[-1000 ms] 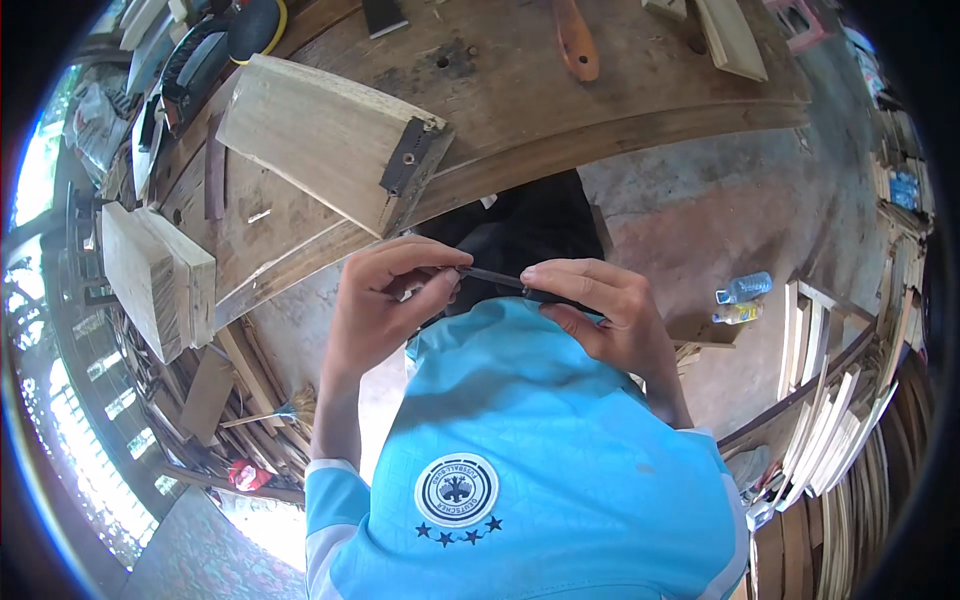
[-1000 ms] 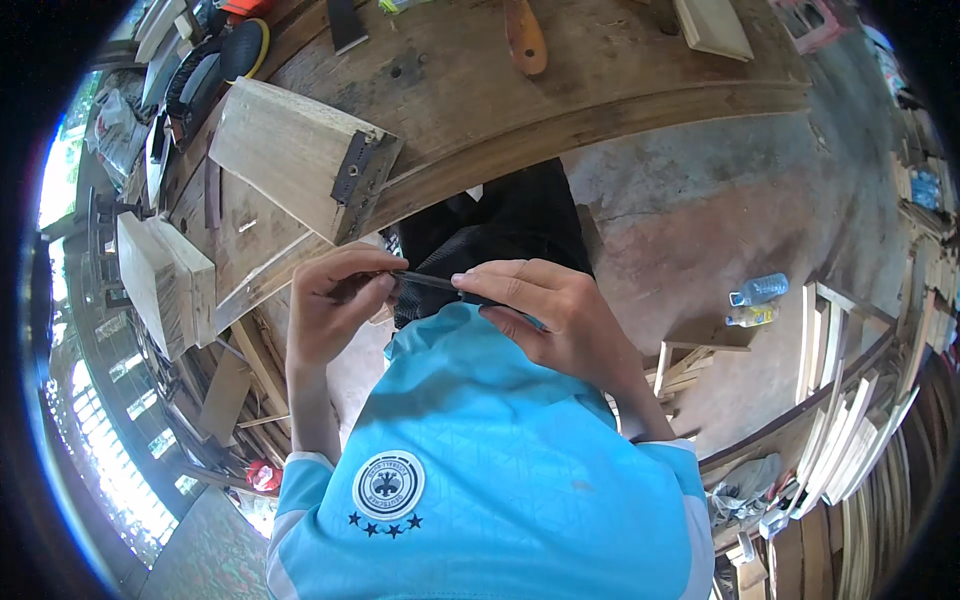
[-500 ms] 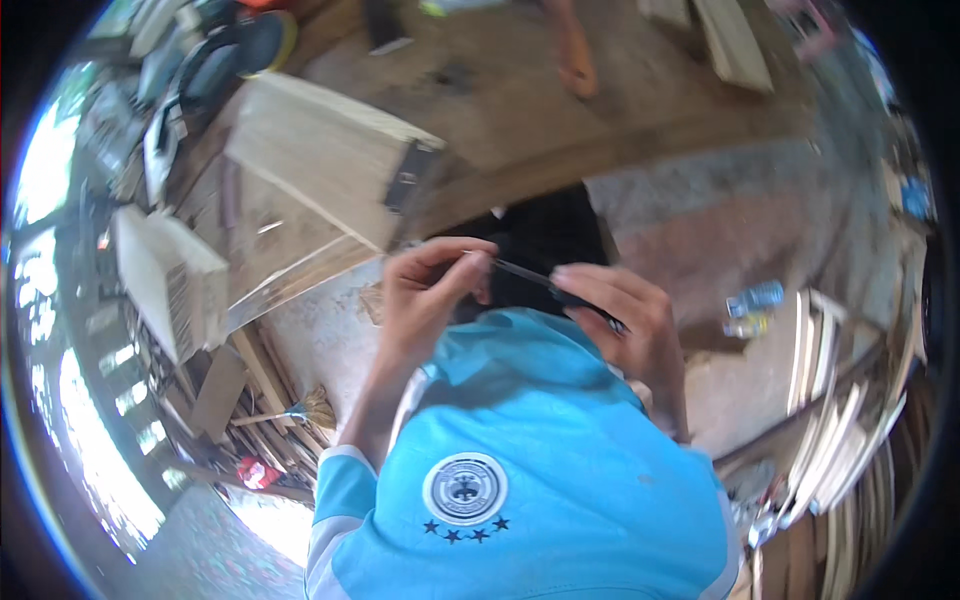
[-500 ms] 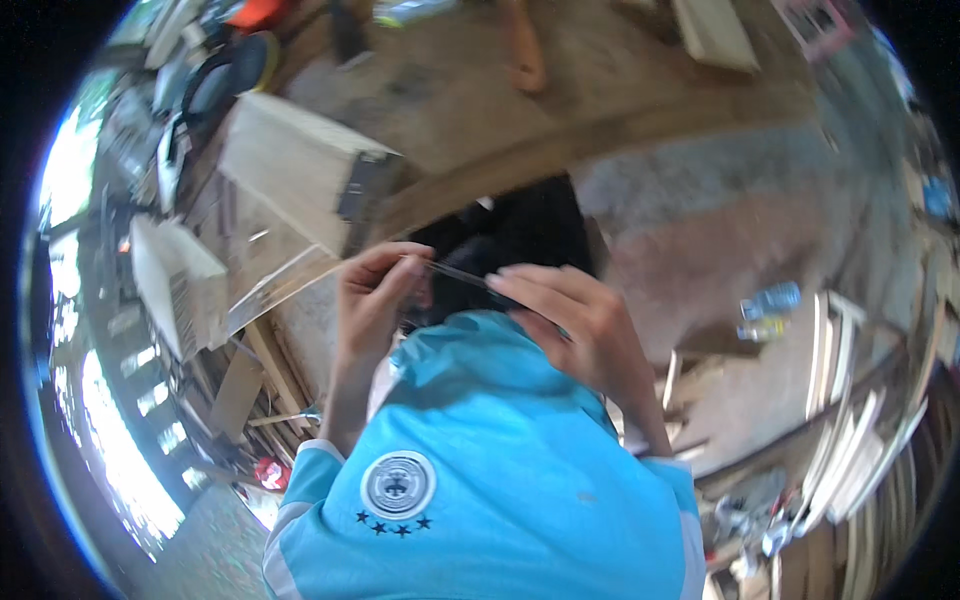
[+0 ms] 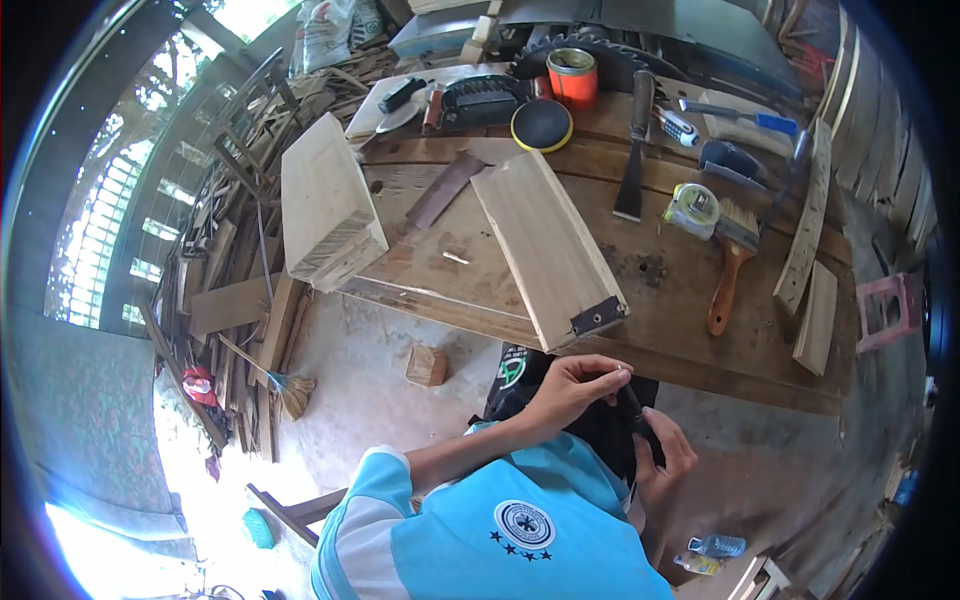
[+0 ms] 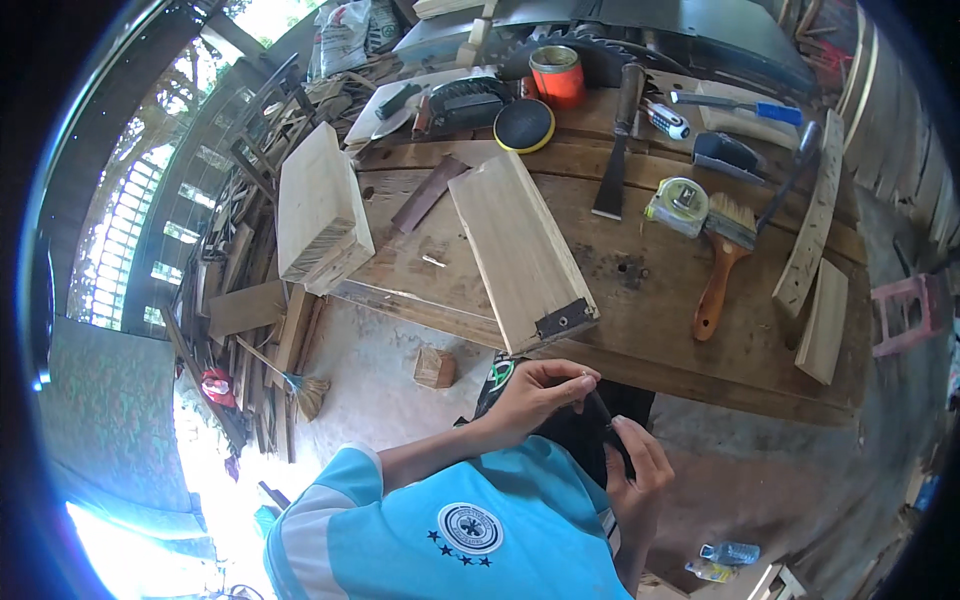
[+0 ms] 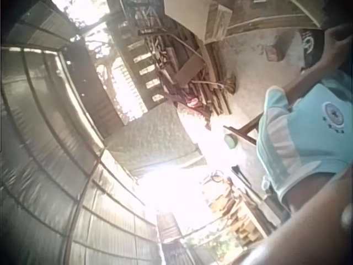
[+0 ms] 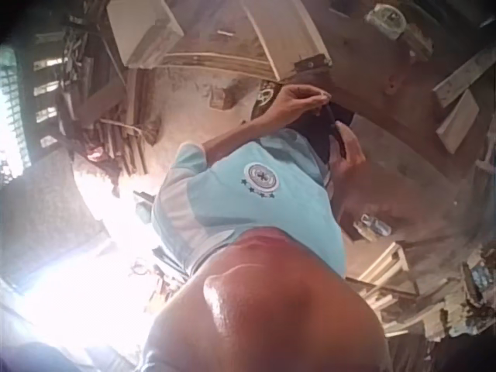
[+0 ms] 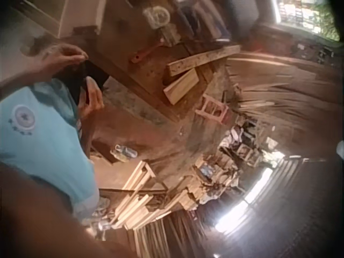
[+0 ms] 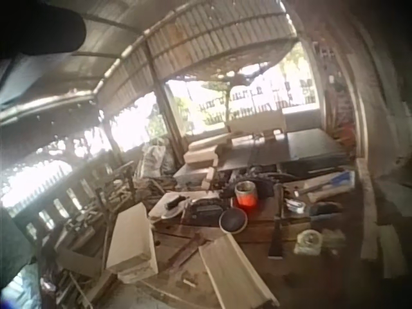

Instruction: Chisel a recess into a wooden block and screw a metal hinge onto it.

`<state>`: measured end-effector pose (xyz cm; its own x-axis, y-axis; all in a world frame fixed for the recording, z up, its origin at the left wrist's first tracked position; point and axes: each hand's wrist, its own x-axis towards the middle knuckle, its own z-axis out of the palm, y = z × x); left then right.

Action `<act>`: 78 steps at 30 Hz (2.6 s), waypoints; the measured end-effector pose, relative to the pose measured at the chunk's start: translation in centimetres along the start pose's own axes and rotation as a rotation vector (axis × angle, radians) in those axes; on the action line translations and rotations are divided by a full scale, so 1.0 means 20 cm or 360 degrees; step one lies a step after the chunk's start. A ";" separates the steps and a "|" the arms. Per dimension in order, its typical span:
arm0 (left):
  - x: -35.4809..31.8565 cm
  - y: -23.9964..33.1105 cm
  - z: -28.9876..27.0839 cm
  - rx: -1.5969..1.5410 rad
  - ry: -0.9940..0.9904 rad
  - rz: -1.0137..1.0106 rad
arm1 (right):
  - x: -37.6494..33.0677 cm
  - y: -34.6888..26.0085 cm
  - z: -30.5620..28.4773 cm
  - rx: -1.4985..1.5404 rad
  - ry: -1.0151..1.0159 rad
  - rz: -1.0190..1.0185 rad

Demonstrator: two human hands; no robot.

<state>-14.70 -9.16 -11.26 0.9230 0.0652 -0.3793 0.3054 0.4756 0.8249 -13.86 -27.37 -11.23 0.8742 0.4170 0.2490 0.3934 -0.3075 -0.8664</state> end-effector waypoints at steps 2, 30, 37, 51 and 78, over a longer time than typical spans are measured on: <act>0.00 -0.02 0.03 -0.0158 0.0081 -0.0073 | -0.01 0.01 0.02 -0.0197 0.0069 -0.0034; 0.11 0.00 0.07 -0.0666 0.0318 -0.0254 | 0.11 -0.01 0.12 -0.0062 0.0105 0.0018; 0.10 -0.04 0.00 -0.0613 0.0413 -0.0205 | 0.13 -0.03 0.14 -0.0089 0.0240 -0.0061; 0.13 0.00 0.05 -0.0889 0.0496 -0.0407 | 0.06 0.06 0.18 0.0802 0.0535 0.0737; -0.03 0.44 -0.17 0.1335 -0.0617 0.0850 | 0.06 0.19 0.19 0.0487 0.0587 0.0536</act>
<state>-13.33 -2.03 -5.15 0.9512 -0.2673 0.1541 -0.2335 -0.2974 0.9257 -12.46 -24.79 -15.99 0.9997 -0.0032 0.0251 0.0247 -0.0873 -0.9959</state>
